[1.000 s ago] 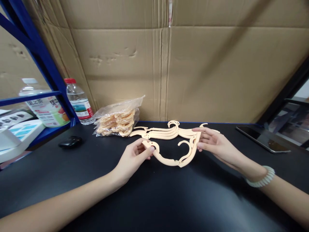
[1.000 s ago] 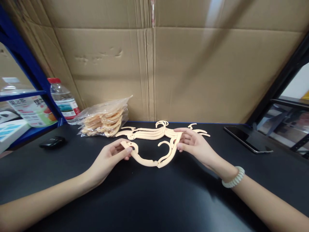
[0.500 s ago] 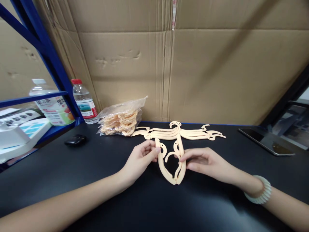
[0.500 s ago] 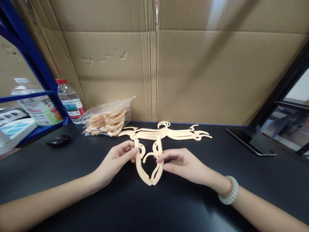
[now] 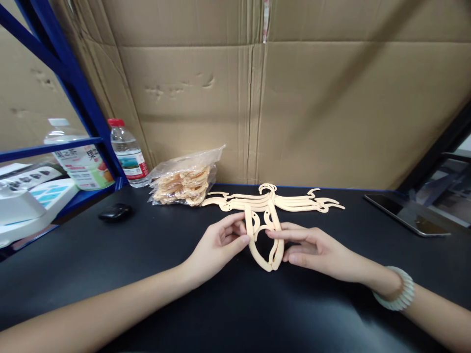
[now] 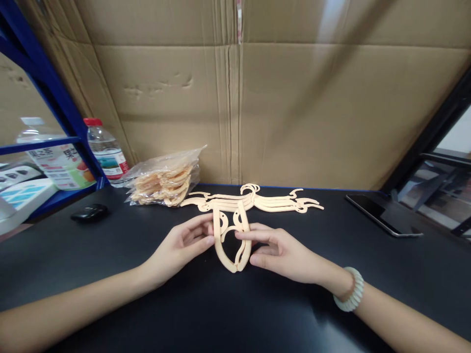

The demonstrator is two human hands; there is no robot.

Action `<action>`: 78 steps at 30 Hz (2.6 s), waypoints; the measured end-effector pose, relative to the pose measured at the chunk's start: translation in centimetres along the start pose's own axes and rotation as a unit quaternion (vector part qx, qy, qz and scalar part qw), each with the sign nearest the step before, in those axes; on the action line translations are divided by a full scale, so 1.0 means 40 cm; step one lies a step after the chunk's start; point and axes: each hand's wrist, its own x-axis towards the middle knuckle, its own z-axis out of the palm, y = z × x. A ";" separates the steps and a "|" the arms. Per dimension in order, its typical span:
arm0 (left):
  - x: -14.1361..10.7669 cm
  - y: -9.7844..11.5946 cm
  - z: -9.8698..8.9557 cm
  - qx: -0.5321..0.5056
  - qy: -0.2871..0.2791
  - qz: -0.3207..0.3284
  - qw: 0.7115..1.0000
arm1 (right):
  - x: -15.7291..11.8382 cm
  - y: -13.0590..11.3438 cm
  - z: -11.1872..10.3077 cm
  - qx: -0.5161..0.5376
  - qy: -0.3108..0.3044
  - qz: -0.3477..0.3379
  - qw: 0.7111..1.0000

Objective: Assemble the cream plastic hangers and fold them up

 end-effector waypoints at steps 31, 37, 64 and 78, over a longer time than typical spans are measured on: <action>-0.032 0.012 -0.004 0.216 -0.177 0.071 0.958 | 0.002 0.011 -0.007 -0.008 0.043 0.005 0.999; -0.031 0.013 -0.004 0.309 -0.165 0.105 0.931 | -0.001 -0.004 -0.001 -0.107 0.024 0.000 0.994; -0.040 0.014 -0.001 0.484 -0.158 0.108 0.854 | 0.001 0.028 -0.009 -0.380 0.074 -0.062 0.920; -0.029 0.015 -0.001 0.498 -0.150 0.082 0.850 | -0.003 0.013 -0.003 -0.387 0.059 -0.049 0.919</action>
